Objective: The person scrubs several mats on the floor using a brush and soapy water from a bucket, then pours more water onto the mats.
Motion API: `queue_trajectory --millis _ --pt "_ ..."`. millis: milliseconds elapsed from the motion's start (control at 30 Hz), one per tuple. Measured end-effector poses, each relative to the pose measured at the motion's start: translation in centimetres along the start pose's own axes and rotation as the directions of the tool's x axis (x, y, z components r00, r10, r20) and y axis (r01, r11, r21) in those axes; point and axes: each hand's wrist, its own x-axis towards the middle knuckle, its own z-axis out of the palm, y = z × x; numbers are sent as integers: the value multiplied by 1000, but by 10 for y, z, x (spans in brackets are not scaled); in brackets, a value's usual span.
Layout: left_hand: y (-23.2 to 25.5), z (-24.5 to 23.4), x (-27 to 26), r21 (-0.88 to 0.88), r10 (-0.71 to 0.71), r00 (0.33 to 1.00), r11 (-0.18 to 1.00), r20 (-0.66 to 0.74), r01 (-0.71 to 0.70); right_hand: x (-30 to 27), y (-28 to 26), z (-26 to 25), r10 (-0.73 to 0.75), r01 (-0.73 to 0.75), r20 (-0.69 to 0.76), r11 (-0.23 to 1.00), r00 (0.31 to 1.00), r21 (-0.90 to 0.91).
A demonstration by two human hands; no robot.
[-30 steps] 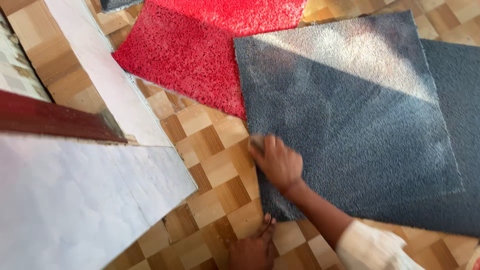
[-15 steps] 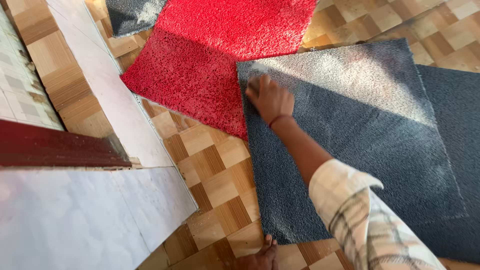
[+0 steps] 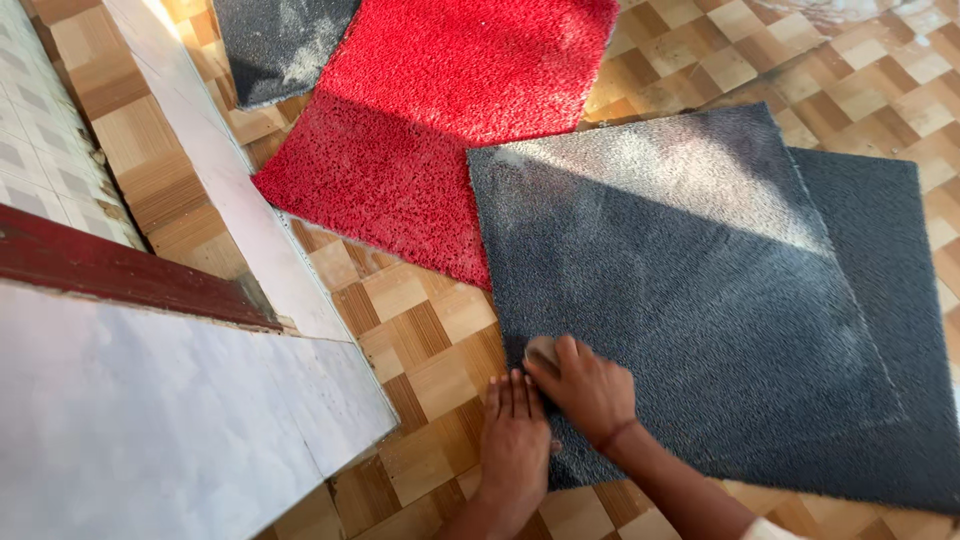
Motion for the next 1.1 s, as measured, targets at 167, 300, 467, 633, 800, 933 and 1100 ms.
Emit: queue_trajectory --millis 167,300,467,633,800,933,1100 --pt "-3 53 11 67 -22 998 997 -57 26 115 -18 15 -70 71 -225 997 972 -5" --pt "-1 111 28 4 -66 980 998 -187 68 251 -29 16 -2 -4 -271 1000 963 -24" --pt "-5 135 44 79 -68 997 994 -44 71 338 -44 -1 118 -118 -122 993 985 9" --pt "-6 111 47 124 13 999 992 -41 -8 292 -38 2 15 -16 -117 1000 993 -12" --pt "1 64 31 245 18 1000 969 5 -18 172 -21 7 -80 86 -172 996 982 30" --pt "9 43 20 319 34 998 948 -43 -19 41 -6 -2 -107 107 73 994 992 8" --pt "9 47 22 262 1 1000 965 -26 6 28 -9 2 -117 117 29 993 993 5"
